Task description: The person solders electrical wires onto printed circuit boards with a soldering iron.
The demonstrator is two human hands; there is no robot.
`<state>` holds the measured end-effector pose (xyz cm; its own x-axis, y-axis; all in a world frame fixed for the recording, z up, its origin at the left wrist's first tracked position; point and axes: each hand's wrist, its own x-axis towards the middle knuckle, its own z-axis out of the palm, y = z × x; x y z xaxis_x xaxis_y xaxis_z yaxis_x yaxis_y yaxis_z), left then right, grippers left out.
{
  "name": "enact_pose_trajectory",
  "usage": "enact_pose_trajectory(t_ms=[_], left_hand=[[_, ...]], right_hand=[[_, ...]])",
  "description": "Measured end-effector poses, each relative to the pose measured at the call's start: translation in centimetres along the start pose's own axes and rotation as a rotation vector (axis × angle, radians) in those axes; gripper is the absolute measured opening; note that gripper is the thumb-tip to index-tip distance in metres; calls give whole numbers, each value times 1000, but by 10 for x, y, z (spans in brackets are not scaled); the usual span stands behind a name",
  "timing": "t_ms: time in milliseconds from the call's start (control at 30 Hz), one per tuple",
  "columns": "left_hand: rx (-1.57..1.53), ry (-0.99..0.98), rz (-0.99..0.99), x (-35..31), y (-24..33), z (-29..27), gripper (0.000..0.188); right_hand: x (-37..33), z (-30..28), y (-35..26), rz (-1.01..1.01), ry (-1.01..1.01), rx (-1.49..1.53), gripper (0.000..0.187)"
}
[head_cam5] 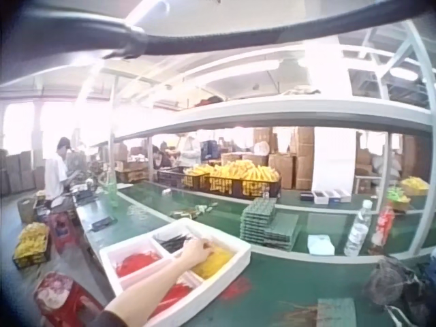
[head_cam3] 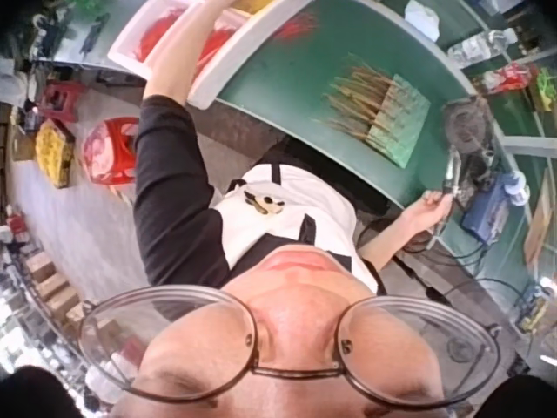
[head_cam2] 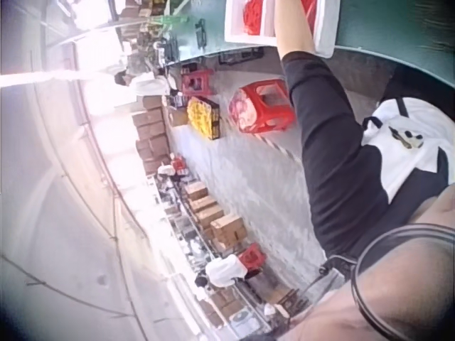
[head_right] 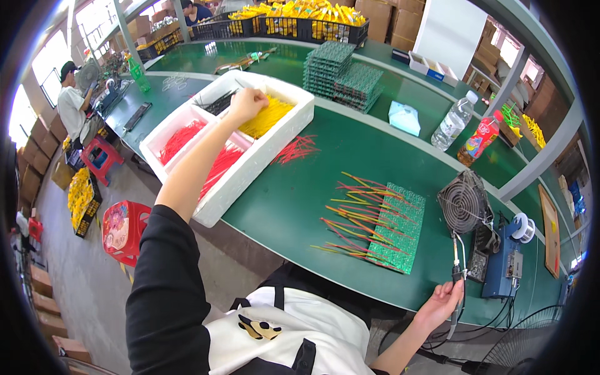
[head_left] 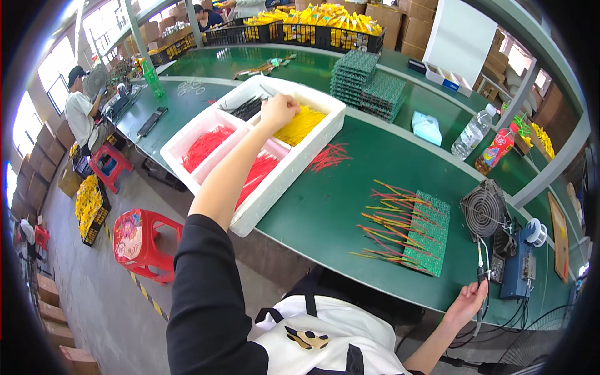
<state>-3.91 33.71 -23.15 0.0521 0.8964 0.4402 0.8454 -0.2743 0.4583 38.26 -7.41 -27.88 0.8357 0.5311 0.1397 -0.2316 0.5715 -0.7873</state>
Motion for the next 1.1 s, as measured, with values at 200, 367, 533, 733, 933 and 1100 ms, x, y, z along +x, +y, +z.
enact_pose_trajectory(t_ms=[200, 367, 533, 733, 933, 1100], left_hand=[[-491, 5, -165, 6, -5, -11, 15], [-747, -29, -179, 1, 7, -20, 18], [-885, -18, -203, 0, 7, -21, 20], [-902, 42, -202, 1, 2, -19, 19], [-911, -3, -206, 3, 0, -19, 20], [-898, 89, -157, 7, -5, -21, 18]], right_hand=[[2, 2, 3, -10, -31, -20, 13], [1, 2, 1, -6, -3, -44, 15], [-1, 3, -1, -22, 5, -28, 15], [2, -9, 3, -25, -62, -29, 12], [2, -6, 4, -28, -61, -21, 12], [1, -3, 4, -35, -75, -15, 12]])
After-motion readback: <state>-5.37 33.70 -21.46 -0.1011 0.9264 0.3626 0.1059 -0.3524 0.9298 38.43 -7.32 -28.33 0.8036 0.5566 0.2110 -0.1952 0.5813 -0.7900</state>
